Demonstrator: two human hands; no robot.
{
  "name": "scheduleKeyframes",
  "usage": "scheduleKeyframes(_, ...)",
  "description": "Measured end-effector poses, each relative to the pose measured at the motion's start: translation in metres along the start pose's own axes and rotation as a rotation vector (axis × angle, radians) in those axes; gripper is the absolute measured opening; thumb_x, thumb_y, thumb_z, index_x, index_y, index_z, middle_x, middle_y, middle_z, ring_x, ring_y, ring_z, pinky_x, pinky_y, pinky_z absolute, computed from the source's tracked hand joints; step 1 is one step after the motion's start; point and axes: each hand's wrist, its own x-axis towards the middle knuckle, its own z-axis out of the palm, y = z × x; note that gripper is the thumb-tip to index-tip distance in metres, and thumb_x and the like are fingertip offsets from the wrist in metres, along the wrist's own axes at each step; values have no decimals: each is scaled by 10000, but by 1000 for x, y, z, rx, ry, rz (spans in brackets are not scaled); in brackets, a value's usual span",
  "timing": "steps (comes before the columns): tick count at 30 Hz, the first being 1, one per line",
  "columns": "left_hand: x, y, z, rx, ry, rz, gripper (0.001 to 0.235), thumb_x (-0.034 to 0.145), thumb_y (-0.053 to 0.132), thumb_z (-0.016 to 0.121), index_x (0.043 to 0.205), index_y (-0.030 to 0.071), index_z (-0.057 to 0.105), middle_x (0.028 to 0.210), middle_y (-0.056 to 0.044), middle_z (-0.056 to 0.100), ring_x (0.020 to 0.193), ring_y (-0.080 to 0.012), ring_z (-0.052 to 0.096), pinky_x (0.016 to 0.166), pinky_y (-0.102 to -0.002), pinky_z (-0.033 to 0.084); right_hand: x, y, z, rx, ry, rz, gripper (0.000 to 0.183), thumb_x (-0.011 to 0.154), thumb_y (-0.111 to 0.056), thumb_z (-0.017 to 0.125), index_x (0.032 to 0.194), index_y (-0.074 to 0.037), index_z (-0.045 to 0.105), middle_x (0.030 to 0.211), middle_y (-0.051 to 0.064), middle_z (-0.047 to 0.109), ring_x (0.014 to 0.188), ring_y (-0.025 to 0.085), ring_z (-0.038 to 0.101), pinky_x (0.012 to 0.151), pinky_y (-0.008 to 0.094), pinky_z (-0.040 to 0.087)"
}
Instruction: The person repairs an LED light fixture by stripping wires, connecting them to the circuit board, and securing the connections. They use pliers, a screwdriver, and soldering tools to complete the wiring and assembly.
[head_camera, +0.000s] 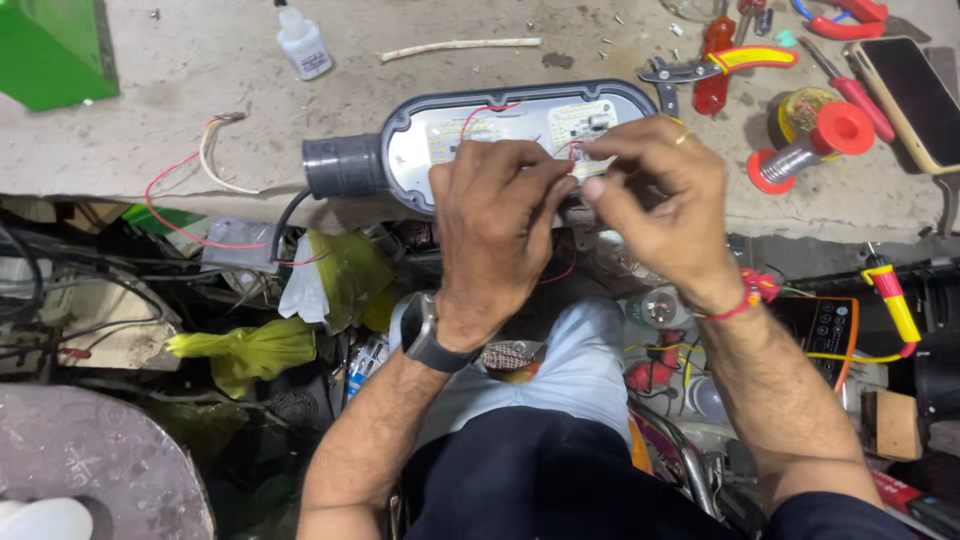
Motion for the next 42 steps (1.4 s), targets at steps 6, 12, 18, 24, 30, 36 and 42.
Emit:
scheduleKeyframes(6, -6, -6, 4, 118, 14, 104, 127, 948, 168, 768, 1059, 124, 722, 1039, 12, 655, 993, -221, 583, 877, -427, 366, 8, -4, -9, -94, -140, -74, 215, 980, -73, 811, 1181, -31, 747, 1087, 84, 715, 879, 104, 668, 749, 238, 530)
scheduleKeyframes(12, -8, -7, -2, 156, 10, 119, 163, 943, 150, 741, 1096, 100, 712, 1051, -10, 643, 1002, -225, 587, 888, -425, 374, 23, -12, -16, -459, -226, -189, 88, 1043, -73, 733, 1035, 4, 689, 982, 104, 688, 824, 195, 673, 729, 306, 520)
scheduleKeyframes(18, -10, -10, 1, 147, 27, 111, 141, 946, 177, 739, 1064, 112, 702, 1026, 4, 640, 973, -217, 591, 873, -424, 371, 33, -28, -23, -364, -336, -236, 251, 957, -113, 690, 1124, 54, 604, 1113, 173, 634, 844, 250, 651, 722, 333, 521)
scheduleKeyframes(24, -13, -11, 6, 243, 3, 176, 127, 968, 178, 709, 1064, 100, 680, 1062, -5, 650, 1004, -205, 597, 890, -433, 373, 32, -22, -19, -427, -373, -366, 112, 1021, -123, 736, 1073, -89, 643, 1013, 57, 688, 853, 230, 701, 731, 317, 553)
scheduleKeyframes(30, -11, -11, 9, 316, -36, 206, 117, 959, 146, 694, 1044, 68, 675, 1045, -41, 638, 984, -218, 591, 885, -440, 374, 38, -19, -21, -931, -469, -485, 202, 906, -190, 713, 960, -10, 638, 936, 128, 635, 699, 315, 635, 577, 433, 492)
scheduleKeyframes(36, -12, -12, 12, 343, -63, 232, 179, 905, 122, 655, 1061, 35, 668, 1060, -75, 629, 1000, -243, 587, 857, -439, 387, 45, -13, -32, -1157, -601, -736, 165, 868, -173, 602, 980, -69, 666, 905, 75, 625, 745, 246, 669, 601, 376, 528)
scheduleKeyframes(42, -17, -17, 11, 319, -69, 206, 165, 937, 121, 683, 1077, 37, 660, 1083, -81, 634, 988, -249, 580, 843, -426, 396, 62, -32, -51, -1363, -471, -604, 158, 898, -195, 629, 1017, -102, 674, 955, 63, 647, 736, 228, 672, 564, 340, 508)
